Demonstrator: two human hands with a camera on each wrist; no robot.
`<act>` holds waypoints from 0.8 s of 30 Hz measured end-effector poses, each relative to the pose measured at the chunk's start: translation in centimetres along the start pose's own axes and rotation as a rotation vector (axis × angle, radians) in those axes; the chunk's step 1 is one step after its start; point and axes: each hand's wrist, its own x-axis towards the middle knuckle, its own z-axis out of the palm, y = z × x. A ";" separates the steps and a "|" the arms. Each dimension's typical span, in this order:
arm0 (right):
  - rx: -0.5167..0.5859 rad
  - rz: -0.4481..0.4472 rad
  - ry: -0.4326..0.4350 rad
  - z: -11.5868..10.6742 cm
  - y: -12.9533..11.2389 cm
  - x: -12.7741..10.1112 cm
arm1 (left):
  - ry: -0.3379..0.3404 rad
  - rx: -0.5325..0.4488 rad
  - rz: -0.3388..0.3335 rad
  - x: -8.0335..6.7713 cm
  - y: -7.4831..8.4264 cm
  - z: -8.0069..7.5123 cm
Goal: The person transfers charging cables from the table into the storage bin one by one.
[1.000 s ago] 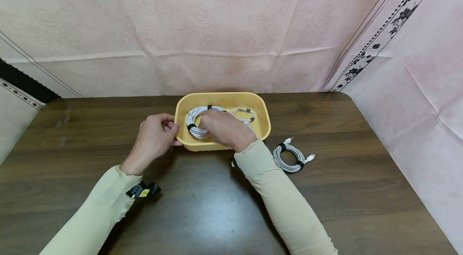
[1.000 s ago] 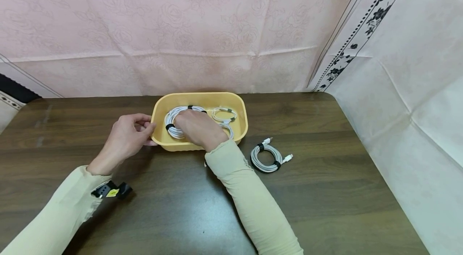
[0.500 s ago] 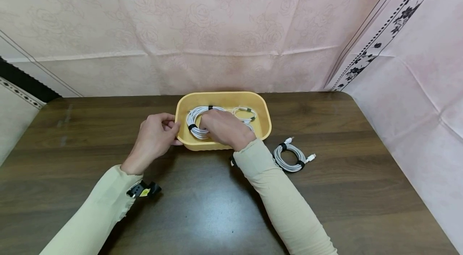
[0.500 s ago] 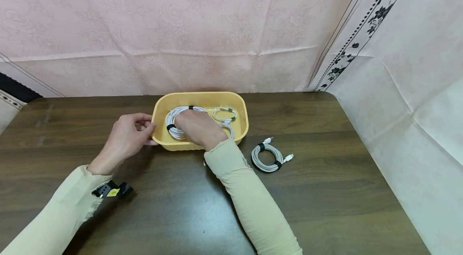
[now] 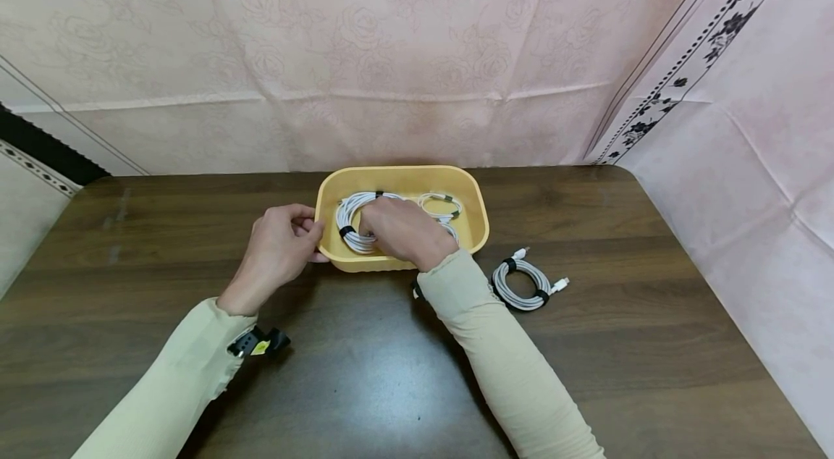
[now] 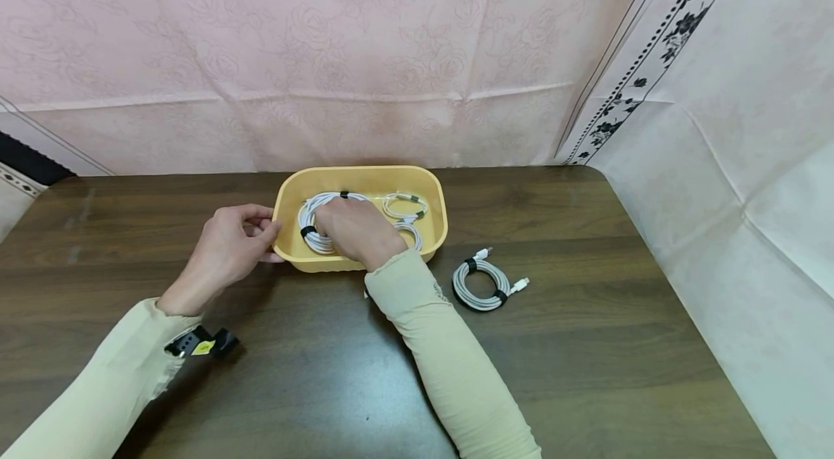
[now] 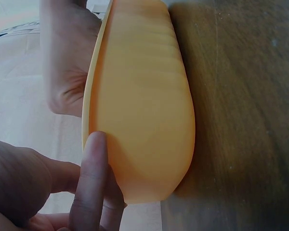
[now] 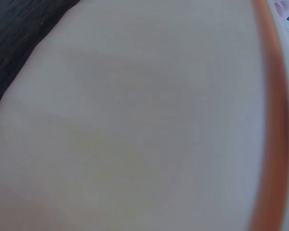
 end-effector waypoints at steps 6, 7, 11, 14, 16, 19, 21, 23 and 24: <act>0.015 0.023 -0.012 0.0 -0.1 0.1 | 0.003 0.004 0.006 0.0 0.0 0.0; 0.018 0.025 -0.013 0.0 -0.1 0.1 | 0.002 0.005 0.005 0.0 0.0 0.0; 0.017 0.032 -0.018 -0.1 -0.1 0.2 | 0.000 0.005 0.002 0.0 0.1 0.0; 0.016 0.038 -0.020 -0.1 -0.1 0.2 | 0.000 0.005 0.000 0.0 0.1 0.0; 0.023 0.042 -0.019 -0.1 0.0 0.2 | 0.000 0.007 0.001 0.0 0.1 -0.1; 0.041 0.046 -0.021 0.0 0.0 0.2 | -0.003 0.010 -0.004 0.1 0.1 -0.1; 0.054 0.053 -0.024 0.0 0.0 0.2 | -0.008 0.010 -0.009 0.1 0.1 -0.1; 0.063 0.059 -0.027 0.0 0.0 0.2 | -0.012 0.008 -0.016 0.1 0.0 -0.1; 0.066 0.064 -0.033 0.0 0.0 0.1 | -0.014 0.007 -0.018 0.1 0.1 0.0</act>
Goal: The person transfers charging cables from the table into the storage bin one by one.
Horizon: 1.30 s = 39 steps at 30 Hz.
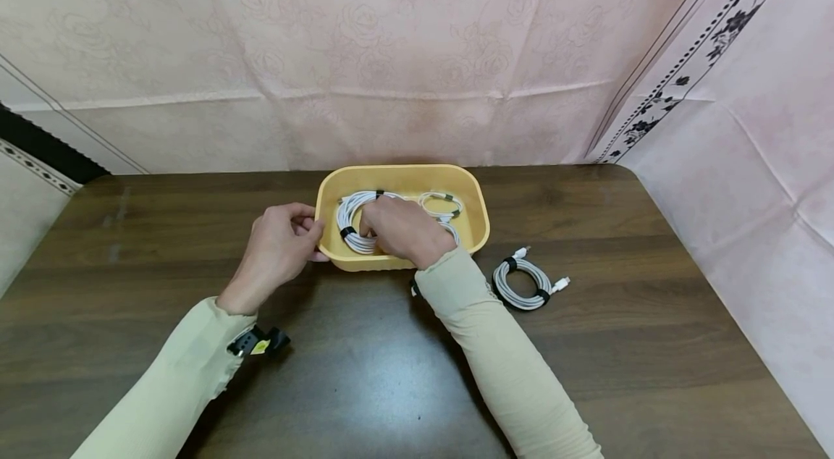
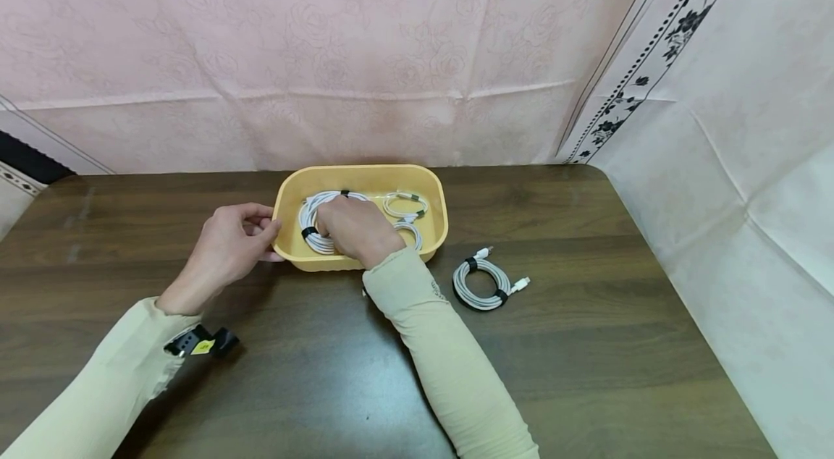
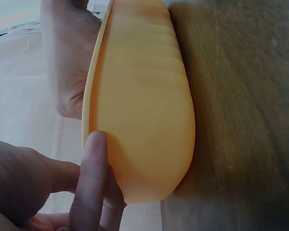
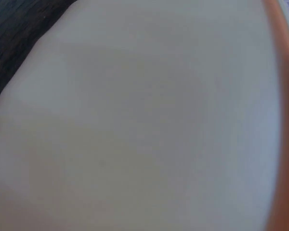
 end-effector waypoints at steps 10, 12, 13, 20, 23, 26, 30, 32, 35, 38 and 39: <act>-0.009 0.020 -0.028 0.0 0.2 0.0 | 0.004 -0.009 0.003 0.0 -0.1 0.0; -0.018 0.007 -0.025 0.0 0.2 0.0 | 0.005 -0.006 0.003 0.0 -0.1 0.0; -0.021 0.001 -0.022 0.0 0.2 0.0 | 0.005 -0.004 0.002 0.0 -0.1 0.0; -0.034 -0.002 0.001 -0.1 0.2 -0.3 | 0.001 -0.001 0.006 0.0 -0.1 -0.1; -0.035 0.000 0.007 -0.4 0.1 -0.6 | 0.001 -0.003 0.006 0.0 0.0 -0.1; -0.029 0.001 -0.002 -0.6 0.0 -0.7 | 0.003 -0.004 0.008 0.0 0.0 -0.1; -0.030 -0.011 -0.021 -0.7 0.0 -0.8 | 0.005 -0.004 0.013 0.0 -0.1 0.0; -0.039 -0.024 -0.025 -0.7 0.1 -0.9 | 0.006 -0.004 0.011 0.0 -0.1 0.0; -0.052 -0.042 -0.027 -0.8 0.3 -1.0 | 0.003 -0.003 0.007 0.0 0.0 0.0; -0.061 -0.063 -0.029 -0.8 0.6 -1.2 | 0.003 0.006 0.004 0.0 0.0 0.0; -0.063 -0.069 -0.027 -0.9 0.7 -1.2 | 0.004 0.009 0.005 0.0 0.0 0.0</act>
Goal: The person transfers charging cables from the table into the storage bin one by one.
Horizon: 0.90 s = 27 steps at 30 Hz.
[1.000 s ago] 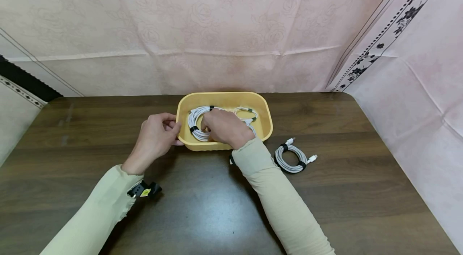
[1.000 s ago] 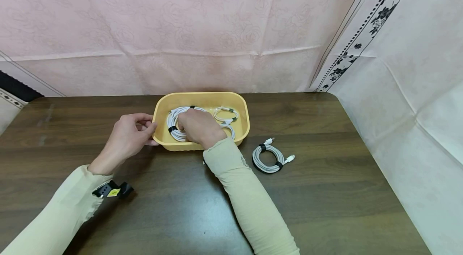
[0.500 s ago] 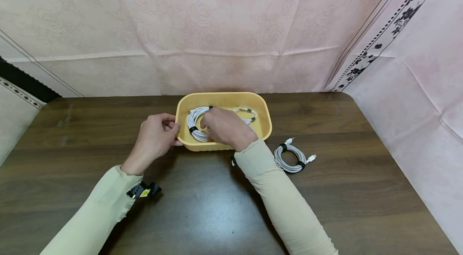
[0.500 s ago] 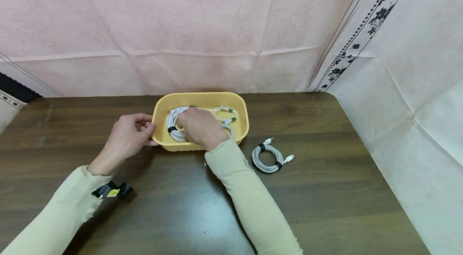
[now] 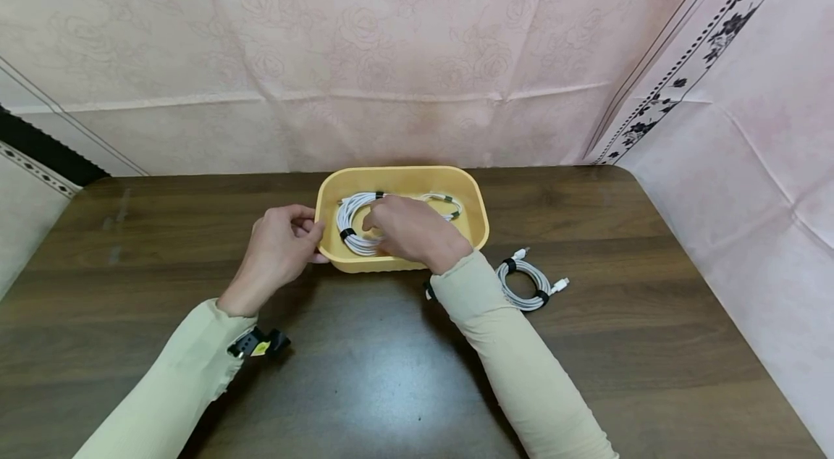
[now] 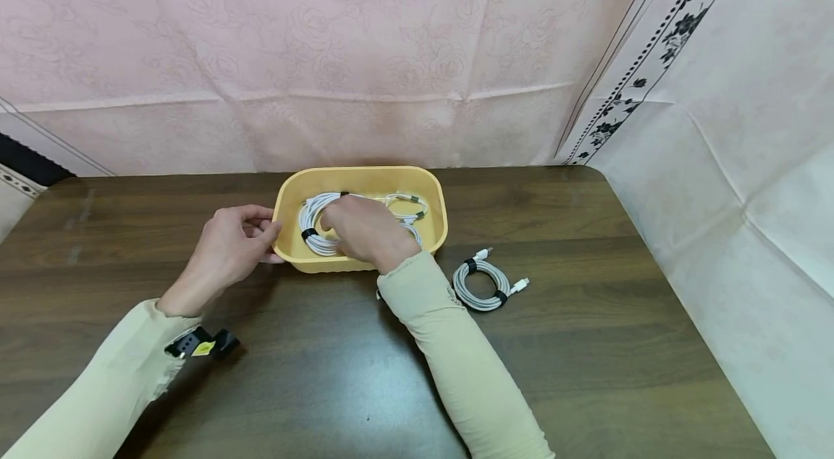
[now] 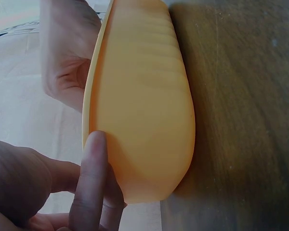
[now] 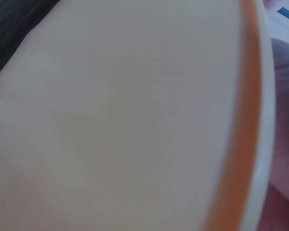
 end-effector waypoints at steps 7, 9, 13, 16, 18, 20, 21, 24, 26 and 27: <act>0.001 -0.024 0.034 -0.1 0.4 -0.3 | 0.006 -0.003 0.010 -0.1 0.0 0.0; 0.002 -0.026 0.040 -0.1 0.4 -0.4 | 0.007 -0.003 0.013 -0.1 0.0 0.0; 0.001 -0.032 0.050 -0.4 0.5 -0.8 | 0.012 -0.004 0.017 -0.1 0.0 0.0; -0.002 -0.030 0.054 -0.6 0.6 -1.0 | 0.016 -0.002 0.019 -0.1 -0.1 0.0; -0.006 -0.027 0.057 -0.7 0.6 -1.1 | 0.018 0.001 0.022 -0.1 -0.1 0.0; -0.013 -0.023 0.061 -0.8 0.6 -1.3 | 0.018 0.001 0.023 -0.1 0.0 0.0; -0.014 -0.023 0.065 -0.8 0.6 -1.3 | 0.018 0.001 0.024 -0.1 0.0 0.0; -0.020 -0.026 0.074 -0.9 0.6 -1.5 | 0.016 0.002 0.022 -0.1 0.0 0.0; -0.017 -0.030 0.079 -1.0 0.5 -1.6 | 0.014 0.000 0.020 -0.1 0.0 0.1; -0.017 -0.033 0.081 -1.1 0.5 -1.7 | 0.014 0.000 0.020 -0.1 0.0 0.1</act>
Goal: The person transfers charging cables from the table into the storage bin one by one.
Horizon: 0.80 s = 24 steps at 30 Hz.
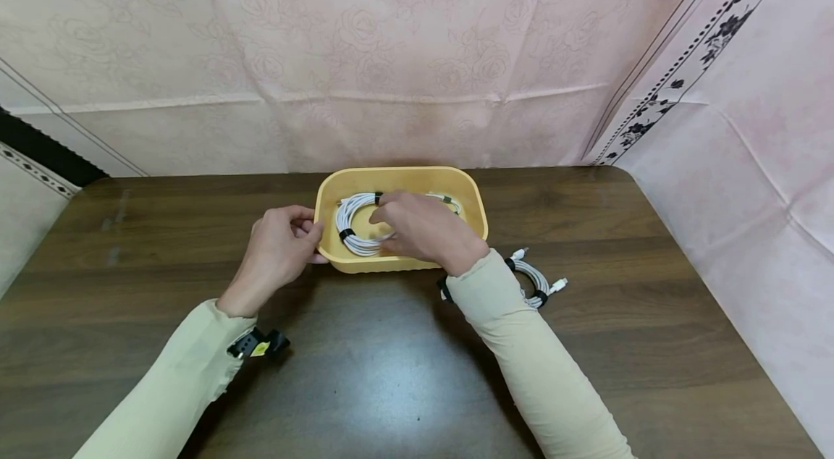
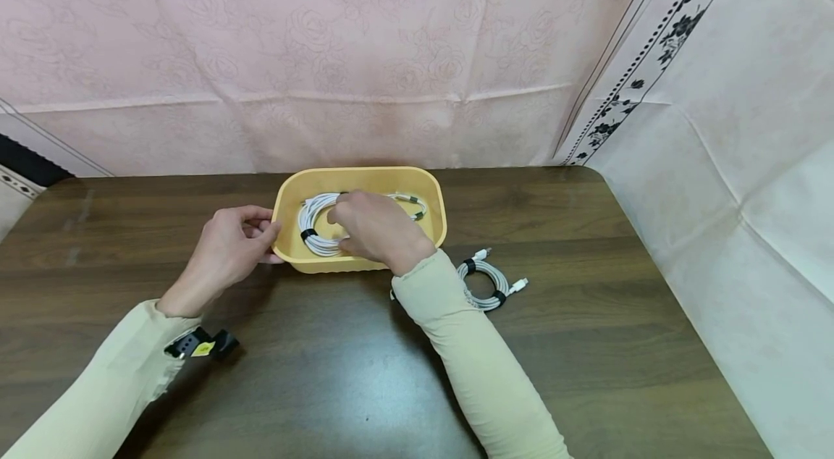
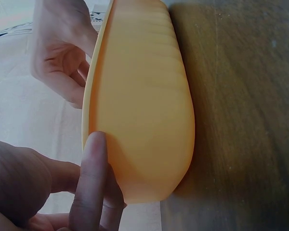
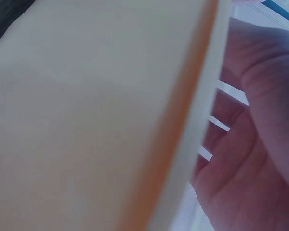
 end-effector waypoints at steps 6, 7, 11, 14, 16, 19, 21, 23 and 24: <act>-0.002 -0.011 0.014 -0.4 0.0 -0.5 | 0.000 0.000 0.001 0.0 0.0 0.0; 0.001 -0.011 0.016 -0.5 0.0 -0.5 | 0.000 -0.002 0.000 0.0 0.0 0.0; 0.003 -0.008 0.024 -0.7 0.1 -0.8 | -0.003 -0.012 -0.008 0.0 0.1 0.0; -0.009 -0.004 0.031 -0.9 0.1 -1.1 | -0.004 -0.014 -0.011 0.1 0.0 0.0; -0.015 -0.008 0.036 -1.1 0.2 -1.2 | -0.002 -0.011 -0.011 0.1 0.0 0.0; -0.013 -0.020 0.039 -1.2 0.4 -1.4 | 0.000 -0.003 -0.011 0.2 -0.1 0.0; -0.014 -0.032 0.038 -1.3 0.5 -1.5 | 0.001 -0.003 -0.011 0.2 -0.1 0.0; -0.009 -0.038 0.040 -1.3 0.5 -1.6 | 0.000 -0.009 -0.010 0.2 -0.1 0.0; -0.009 -0.040 0.040 -1.3 0.6 -1.6 | 0.000 -0.011 -0.009 0.1 -0.1 0.0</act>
